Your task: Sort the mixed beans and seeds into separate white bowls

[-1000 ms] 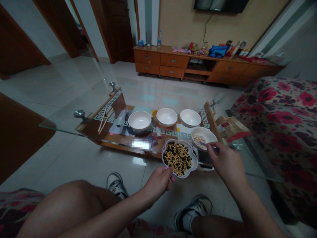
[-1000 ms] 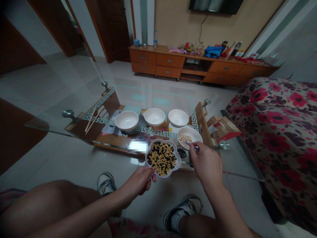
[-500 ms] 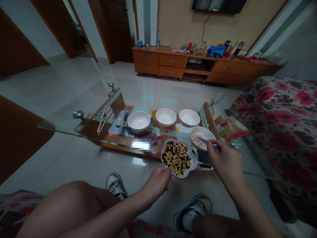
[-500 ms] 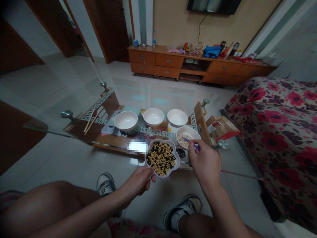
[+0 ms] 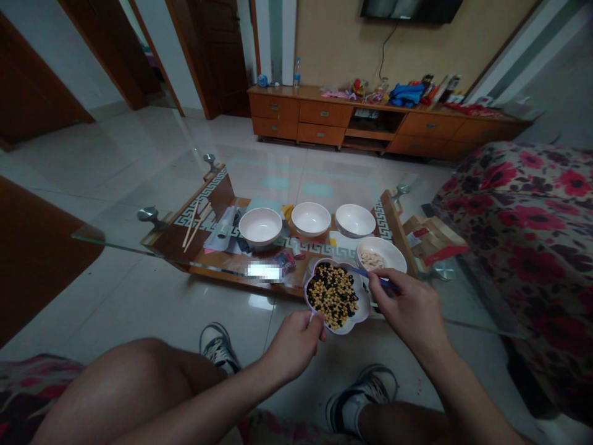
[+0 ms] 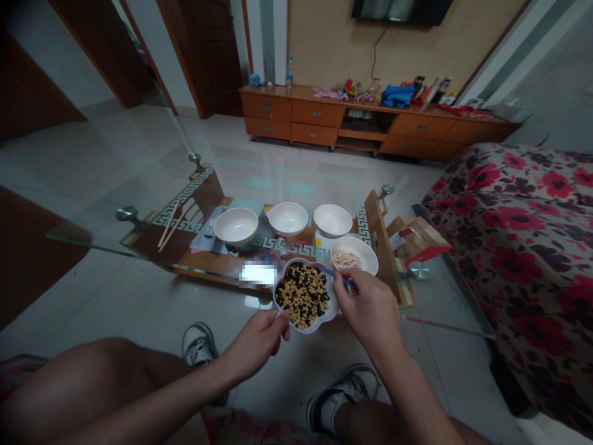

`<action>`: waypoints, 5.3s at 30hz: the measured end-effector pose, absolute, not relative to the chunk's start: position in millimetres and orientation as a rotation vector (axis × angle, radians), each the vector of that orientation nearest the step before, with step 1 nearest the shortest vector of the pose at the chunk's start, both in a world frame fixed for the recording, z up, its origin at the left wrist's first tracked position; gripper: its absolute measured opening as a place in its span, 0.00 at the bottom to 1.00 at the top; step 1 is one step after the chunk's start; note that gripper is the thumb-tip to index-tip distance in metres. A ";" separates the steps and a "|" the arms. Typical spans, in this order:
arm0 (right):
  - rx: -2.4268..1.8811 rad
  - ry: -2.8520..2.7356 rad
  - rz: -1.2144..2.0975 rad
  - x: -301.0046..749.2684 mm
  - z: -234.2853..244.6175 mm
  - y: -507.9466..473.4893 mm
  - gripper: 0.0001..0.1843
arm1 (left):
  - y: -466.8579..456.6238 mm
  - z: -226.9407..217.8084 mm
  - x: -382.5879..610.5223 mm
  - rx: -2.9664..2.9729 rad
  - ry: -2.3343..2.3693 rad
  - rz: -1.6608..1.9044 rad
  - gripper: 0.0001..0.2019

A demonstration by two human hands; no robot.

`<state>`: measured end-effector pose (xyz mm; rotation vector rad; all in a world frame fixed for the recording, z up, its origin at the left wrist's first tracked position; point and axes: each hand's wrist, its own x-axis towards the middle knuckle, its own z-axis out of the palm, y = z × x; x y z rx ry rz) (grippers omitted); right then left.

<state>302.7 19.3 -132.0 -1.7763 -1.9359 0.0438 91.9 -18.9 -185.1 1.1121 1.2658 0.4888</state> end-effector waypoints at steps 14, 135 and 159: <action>-1.569 -2.125 0.342 294.7 -148.3 19.7 0.14 | -19.9 -177.6 92.9 1.393 1.320 0.531 0.23; -1.456 -2.225 0.657 308.9 -135.6 21.2 0.10 | 0.0 -195.3 89.7 0.991 1.201 0.407 0.19; -1.507 -2.338 0.248 322.3 -128.5 20.8 0.08 | 1.1 -195.2 84.4 1.041 1.193 0.394 0.20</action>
